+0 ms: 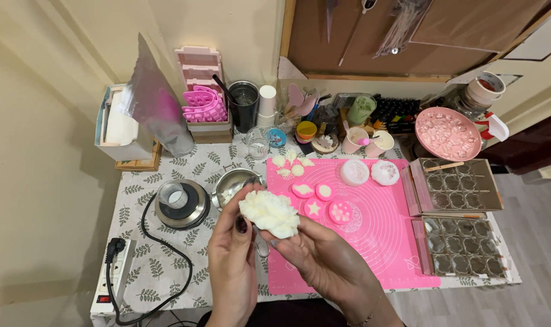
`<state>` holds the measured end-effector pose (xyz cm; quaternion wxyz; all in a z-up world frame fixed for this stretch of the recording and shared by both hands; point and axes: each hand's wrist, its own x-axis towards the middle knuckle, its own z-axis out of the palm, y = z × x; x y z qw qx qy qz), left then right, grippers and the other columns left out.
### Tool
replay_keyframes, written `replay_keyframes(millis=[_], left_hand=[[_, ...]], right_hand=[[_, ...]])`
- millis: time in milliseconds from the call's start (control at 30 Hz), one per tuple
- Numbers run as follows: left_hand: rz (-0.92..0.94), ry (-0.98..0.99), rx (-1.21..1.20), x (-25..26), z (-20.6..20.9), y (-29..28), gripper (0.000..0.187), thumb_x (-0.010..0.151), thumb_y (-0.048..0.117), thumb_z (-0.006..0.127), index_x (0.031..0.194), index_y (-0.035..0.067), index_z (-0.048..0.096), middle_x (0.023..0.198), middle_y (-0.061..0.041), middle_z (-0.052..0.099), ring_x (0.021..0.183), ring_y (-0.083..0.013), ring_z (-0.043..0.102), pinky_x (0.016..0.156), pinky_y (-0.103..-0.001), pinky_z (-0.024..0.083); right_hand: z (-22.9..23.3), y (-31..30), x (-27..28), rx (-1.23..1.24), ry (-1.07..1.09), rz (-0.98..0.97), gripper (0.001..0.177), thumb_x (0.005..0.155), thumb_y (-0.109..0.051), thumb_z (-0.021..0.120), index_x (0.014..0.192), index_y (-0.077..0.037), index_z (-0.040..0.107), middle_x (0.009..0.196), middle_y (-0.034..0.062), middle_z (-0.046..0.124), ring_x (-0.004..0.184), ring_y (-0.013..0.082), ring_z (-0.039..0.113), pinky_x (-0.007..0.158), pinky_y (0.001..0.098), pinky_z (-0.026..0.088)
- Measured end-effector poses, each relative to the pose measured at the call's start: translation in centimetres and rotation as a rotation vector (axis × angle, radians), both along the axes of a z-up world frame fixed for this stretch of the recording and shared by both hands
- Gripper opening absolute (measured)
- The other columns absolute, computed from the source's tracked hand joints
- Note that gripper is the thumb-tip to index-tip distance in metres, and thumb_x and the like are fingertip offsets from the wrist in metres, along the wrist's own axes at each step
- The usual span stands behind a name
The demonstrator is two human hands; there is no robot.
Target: The person presses white wax pieces into the cavities of pink silicone molds, using a small blue tool to pack the wax down, and works over a bowl of white wax chunks beside a small electric melting pot on the table. They handle one mold at a time, turning it and filling its shaped cavities.
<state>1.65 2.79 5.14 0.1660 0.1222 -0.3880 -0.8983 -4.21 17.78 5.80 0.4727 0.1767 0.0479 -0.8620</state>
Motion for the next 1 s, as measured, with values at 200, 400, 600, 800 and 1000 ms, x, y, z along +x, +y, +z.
replay_keyframes(millis=[200, 400, 600, 800, 1000], left_hand=[[0.006, 0.057, -0.050, -0.4, 0.2, 0.1, 0.059, 0.100, 0.019, 0.059, 0.153, -0.002, 0.044, 0.154, -0.016, 0.053, 0.138, -0.0200, 0.053, 0.115, -0.034, 0.039], [-0.005, 0.021, -0.002, -0.8, 0.0, 0.3, 0.057, 0.100, 0.014, 0.058, 0.153, -0.003, 0.045, 0.153, -0.017, 0.054, 0.135, -0.0213, 0.055, 0.113, -0.037, 0.041], [-0.011, 0.024, 0.038, -0.7, -0.5, 0.3, 0.055, 0.100, 0.011, 0.054, 0.152, -0.004, 0.045, 0.155, -0.016, 0.054, 0.136, -0.0224, 0.055, 0.112, -0.038, 0.043], [-0.003, 0.004, 0.075, -0.4, -1.6, 0.4, 0.053, 0.100, 0.010, 0.054, 0.150, -0.005, 0.047, 0.149, -0.019, 0.058, 0.132, -0.0241, 0.059, 0.111, -0.040, 0.045], [0.010, 0.009, 0.112, -0.1, -2.1, 0.3, 0.051, 0.101, 0.013, 0.055, 0.147, -0.009, 0.050, 0.142, -0.023, 0.061, 0.128, -0.0252, 0.060, 0.112, -0.040, 0.045]], right_hand=[[0.8, -0.4, -0.5, 0.339, 0.192, -0.048, 0.050, 0.104, -0.023, 0.038, 0.143, 0.008, 0.044, 0.140, 0.0246, 0.058, 0.125, 0.0333, 0.063, 0.095, 0.0426, 0.053], [2.3, -1.1, -0.6, 0.560, 0.351, -0.076, 0.050, 0.102, -0.025, 0.041, 0.145, 0.000, 0.045, 0.143, 0.0205, 0.060, 0.128, 0.0301, 0.062, 0.101, 0.0421, 0.049], [2.9, -1.1, 0.0, 0.571, 0.524, -0.150, 0.054, 0.102, -0.021, 0.038, 0.153, -0.006, 0.035, 0.150, 0.0180, 0.054, 0.133, 0.0298, 0.059, 0.102, 0.0436, 0.048], [3.1, -1.2, 0.8, 0.624, 0.520, -0.201, 0.061, 0.100, -0.019, 0.038, 0.160, -0.009, 0.029, 0.148, 0.0186, 0.054, 0.133, 0.0318, 0.058, 0.102, 0.0453, 0.047], [2.8, -1.4, 1.1, 0.606, 0.504, -0.219, 0.061, 0.100, -0.017, 0.039, 0.159, -0.010, 0.030, 0.148, 0.0171, 0.052, 0.135, 0.0298, 0.055, 0.109, 0.0462, 0.047]])
